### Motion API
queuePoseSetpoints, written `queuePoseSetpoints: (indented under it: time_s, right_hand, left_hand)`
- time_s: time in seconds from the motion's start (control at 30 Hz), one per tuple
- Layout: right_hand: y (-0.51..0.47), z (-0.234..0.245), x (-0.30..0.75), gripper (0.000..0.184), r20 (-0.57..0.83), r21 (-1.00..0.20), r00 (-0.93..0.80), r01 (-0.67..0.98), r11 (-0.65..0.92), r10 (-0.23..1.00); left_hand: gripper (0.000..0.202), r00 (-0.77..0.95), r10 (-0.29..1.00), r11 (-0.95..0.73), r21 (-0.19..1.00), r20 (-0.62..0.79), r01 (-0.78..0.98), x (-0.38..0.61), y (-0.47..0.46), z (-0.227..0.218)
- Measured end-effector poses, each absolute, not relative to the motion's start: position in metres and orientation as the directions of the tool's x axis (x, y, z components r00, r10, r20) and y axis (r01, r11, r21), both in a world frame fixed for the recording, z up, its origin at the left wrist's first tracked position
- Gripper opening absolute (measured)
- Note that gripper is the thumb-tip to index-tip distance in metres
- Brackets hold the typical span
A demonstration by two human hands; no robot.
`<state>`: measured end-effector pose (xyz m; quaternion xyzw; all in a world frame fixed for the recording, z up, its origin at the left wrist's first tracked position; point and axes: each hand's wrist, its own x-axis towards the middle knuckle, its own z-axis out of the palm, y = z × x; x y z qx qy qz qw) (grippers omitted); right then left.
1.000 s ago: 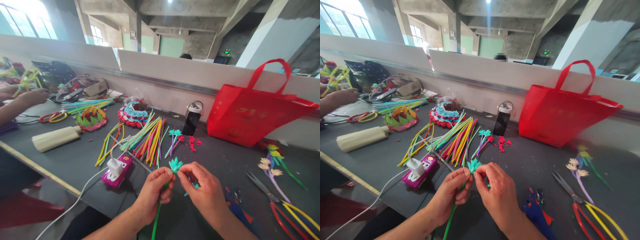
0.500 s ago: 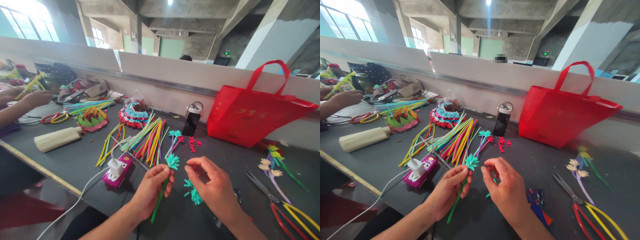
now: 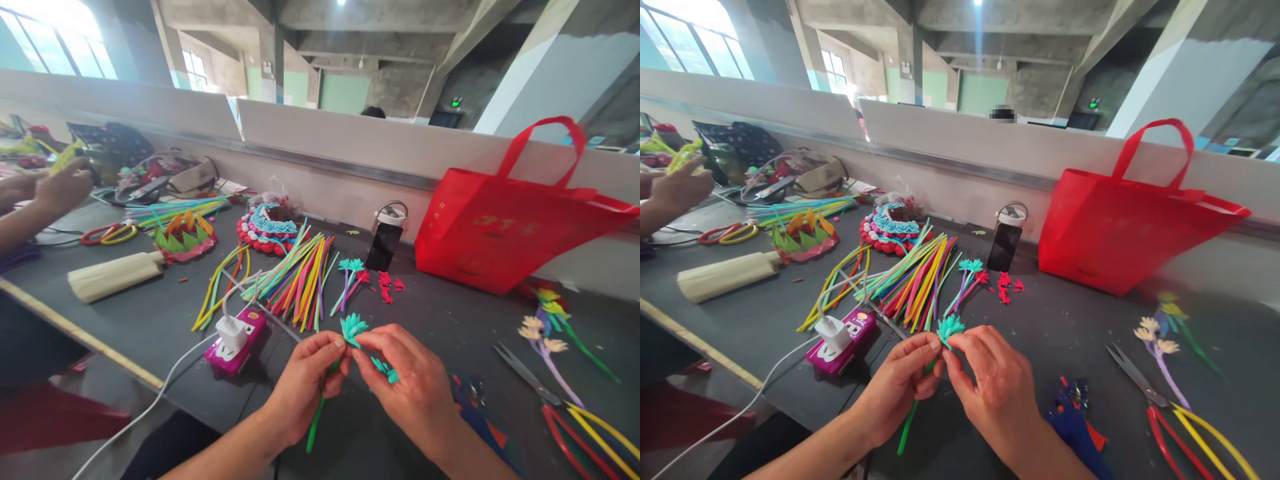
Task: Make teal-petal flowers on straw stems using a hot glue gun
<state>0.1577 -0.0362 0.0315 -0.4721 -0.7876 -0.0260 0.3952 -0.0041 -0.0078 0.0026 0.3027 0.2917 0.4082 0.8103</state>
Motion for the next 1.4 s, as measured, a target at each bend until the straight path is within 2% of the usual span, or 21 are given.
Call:
queuePoseSetpoints:
  time_s: [0.33,0.57,0.73,0.9,1.03,1.4]
  right_hand:
    - [-0.034,0.031,0.157,0.013,0.653,-0.311,-0.22,0.795,0.521,0.725]
    - [-0.034,0.029,0.156,0.016,0.681,-0.248,-0.211,0.834,0.492,0.701]
    - [-0.033,0.028,0.156,0.013,0.656,-0.287,-0.218,0.813,0.507,0.722]
    - [-0.036,0.04,0.162,0.005,0.625,-0.388,-0.198,0.761,0.52,0.756]
    - [-0.042,0.058,0.175,0.006,0.662,-0.406,-0.124,0.769,0.493,0.739]
    - [-0.048,0.094,0.22,0.01,0.737,-0.475,0.057,0.753,0.455,0.674]
  left_hand:
    - [0.018,0.501,0.833,0.488,0.738,-0.234,-0.466,-0.003,-0.009,0.002]
    - [0.019,0.491,0.834,0.485,0.759,-0.252,-0.435,-0.001,-0.009,0.002]
    - [0.021,0.49,0.833,0.49,0.754,-0.257,-0.437,-0.001,-0.008,0.001]
    - [0.022,0.522,0.828,0.47,0.757,-0.202,-0.454,-0.004,-0.003,0.002]
    - [0.021,0.508,0.847,0.423,0.781,-0.159,-0.46,-0.005,0.002,0.008]
    - [0.023,0.482,0.868,0.386,0.774,-0.12,-0.502,0.046,0.0,0.069]
